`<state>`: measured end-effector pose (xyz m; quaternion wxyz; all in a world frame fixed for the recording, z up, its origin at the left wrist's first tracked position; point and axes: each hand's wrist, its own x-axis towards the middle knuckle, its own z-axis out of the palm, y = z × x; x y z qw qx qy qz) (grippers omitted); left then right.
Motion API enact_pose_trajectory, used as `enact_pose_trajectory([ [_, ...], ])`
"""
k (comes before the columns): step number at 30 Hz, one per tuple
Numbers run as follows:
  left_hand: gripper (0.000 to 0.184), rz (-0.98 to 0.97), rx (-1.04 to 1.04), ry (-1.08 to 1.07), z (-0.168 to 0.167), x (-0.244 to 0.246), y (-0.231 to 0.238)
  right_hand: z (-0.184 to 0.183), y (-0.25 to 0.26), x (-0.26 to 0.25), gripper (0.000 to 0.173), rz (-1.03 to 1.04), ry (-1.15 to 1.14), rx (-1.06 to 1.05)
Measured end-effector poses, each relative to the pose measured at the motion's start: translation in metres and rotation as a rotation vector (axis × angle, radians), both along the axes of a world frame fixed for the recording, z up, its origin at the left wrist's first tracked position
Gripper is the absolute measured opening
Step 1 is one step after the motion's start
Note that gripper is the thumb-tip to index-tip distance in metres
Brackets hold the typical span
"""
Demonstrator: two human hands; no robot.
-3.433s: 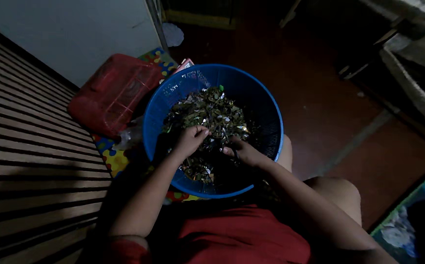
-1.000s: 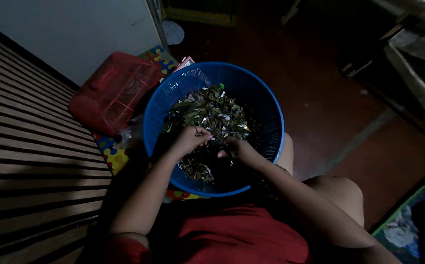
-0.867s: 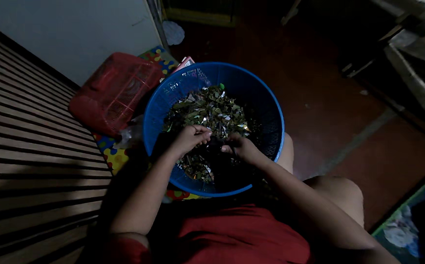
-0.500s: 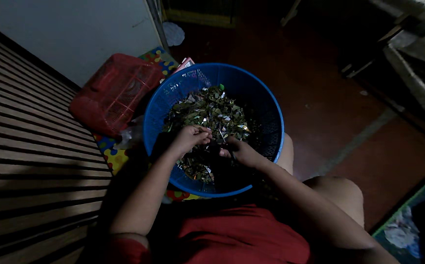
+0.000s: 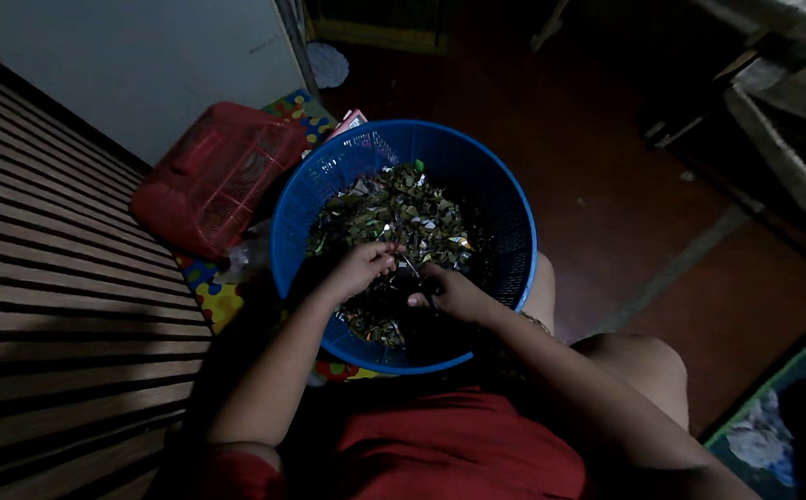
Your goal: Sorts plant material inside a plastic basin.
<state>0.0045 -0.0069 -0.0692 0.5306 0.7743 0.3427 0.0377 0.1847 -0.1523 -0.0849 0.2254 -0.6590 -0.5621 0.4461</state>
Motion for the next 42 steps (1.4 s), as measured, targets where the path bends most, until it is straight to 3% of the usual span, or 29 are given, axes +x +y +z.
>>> enact_pose_trajectory([
  [10,0.018,0.050,-0.016,0.042,0.0075,0.0035,-0.0055,0.0001,0.0026,-0.0001,0.070,-0.025,-0.049,-0.029],
  [22,0.022,0.037,-0.006,0.070,0.0047,0.0034,-0.0030,0.0008,0.0011,0.0009,0.071,-0.016,-0.050,-0.003],
  [29,0.021,-0.038,0.018,0.100,0.0047,0.0038,-0.0032,-0.0015,0.0039,-0.0010,0.059,0.003,-0.070,0.035],
  [36,0.021,-0.029,0.001,0.029,0.0055,0.0020,-0.0036,0.0034,0.0030,0.0009,0.044,-0.135,-0.083,0.096],
  [42,0.018,0.035,-0.024,-0.011,0.0033,0.0009,-0.0023,0.0022,0.0018,0.0034,0.046,-0.225,0.062,0.117],
])
